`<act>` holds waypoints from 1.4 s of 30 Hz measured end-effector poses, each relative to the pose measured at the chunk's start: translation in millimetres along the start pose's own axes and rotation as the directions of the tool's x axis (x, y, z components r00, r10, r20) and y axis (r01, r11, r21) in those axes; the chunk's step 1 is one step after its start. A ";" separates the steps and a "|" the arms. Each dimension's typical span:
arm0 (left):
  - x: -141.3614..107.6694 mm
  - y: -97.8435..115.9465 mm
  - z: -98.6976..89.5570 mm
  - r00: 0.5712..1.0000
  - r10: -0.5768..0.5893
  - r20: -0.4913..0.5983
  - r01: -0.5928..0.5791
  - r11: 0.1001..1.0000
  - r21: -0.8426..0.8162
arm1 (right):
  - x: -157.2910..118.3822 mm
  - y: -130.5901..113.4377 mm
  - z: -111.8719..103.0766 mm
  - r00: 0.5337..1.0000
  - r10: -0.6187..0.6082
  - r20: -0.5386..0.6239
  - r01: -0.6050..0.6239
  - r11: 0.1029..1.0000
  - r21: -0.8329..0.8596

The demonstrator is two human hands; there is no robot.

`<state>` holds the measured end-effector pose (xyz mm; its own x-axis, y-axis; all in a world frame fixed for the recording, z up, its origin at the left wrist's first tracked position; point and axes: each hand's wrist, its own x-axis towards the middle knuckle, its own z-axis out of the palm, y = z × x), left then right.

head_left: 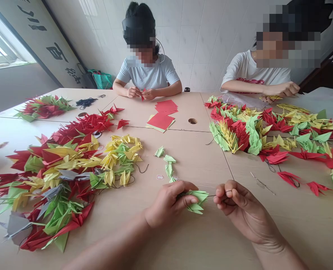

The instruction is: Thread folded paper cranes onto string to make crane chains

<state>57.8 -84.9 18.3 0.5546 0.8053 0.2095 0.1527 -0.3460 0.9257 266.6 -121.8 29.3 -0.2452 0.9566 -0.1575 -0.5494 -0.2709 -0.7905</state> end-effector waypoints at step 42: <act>2.1 -4.9 -0.7 0.945 0.186 -0.269 -0.082 0.931 0.355 | -5.0 -20.6 -15.2 0.928 -0.296 -0.227 0.302 0.953 -0.008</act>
<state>57.6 -81.2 14.4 0.3329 0.8260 0.4549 0.3870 -0.5596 0.7329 291.3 -119.4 37.3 0.1161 0.9921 -0.0469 -0.5913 0.0311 -0.8058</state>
